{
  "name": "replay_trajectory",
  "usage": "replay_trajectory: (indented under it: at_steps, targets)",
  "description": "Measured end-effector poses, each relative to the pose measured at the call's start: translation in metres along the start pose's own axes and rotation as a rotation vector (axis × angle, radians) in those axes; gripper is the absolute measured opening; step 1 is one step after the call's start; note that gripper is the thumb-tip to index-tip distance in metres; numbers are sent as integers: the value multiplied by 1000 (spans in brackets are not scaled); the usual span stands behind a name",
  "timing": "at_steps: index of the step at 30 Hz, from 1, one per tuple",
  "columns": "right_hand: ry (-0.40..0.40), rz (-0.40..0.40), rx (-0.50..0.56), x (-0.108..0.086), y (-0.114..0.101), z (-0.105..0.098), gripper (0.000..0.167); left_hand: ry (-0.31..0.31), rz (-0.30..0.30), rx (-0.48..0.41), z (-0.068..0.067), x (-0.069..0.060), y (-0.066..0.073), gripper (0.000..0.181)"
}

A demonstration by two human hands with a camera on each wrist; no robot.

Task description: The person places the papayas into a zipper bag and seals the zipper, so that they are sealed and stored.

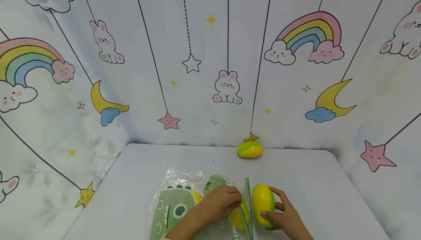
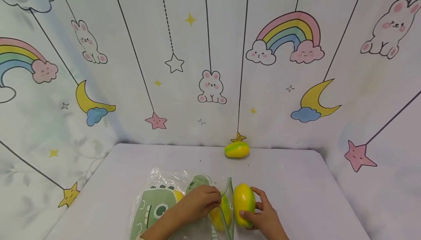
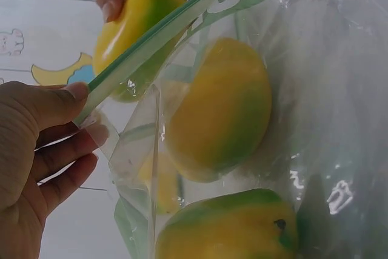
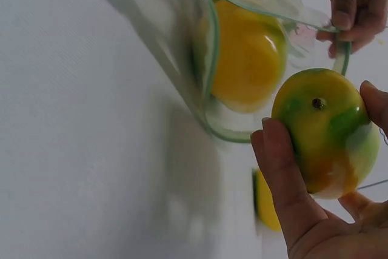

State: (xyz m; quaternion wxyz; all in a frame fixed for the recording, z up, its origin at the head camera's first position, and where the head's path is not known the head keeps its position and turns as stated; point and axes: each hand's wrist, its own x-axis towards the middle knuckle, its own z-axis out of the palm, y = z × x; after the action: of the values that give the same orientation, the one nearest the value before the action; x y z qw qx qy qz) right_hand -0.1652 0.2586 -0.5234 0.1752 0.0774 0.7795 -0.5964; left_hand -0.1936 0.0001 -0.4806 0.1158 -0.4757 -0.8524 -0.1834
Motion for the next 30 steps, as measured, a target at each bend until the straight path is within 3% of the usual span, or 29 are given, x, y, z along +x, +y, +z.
replay_trajectory:
  at_steps: [15,22,25,30]
  targets:
    - [-126,-47,-35,-3,9,24,99,-28,-19,-31,0,-1,8,7]
    - [-180,-105,10,0,13,31,96,5,18,6,4,0,9,5]
    - [-180,-123,-8,0,12,34,90,11,27,15,5,0,9,4]
    - [-161,-59,8,1,4,39,72,15,38,14,5,1,11,3]
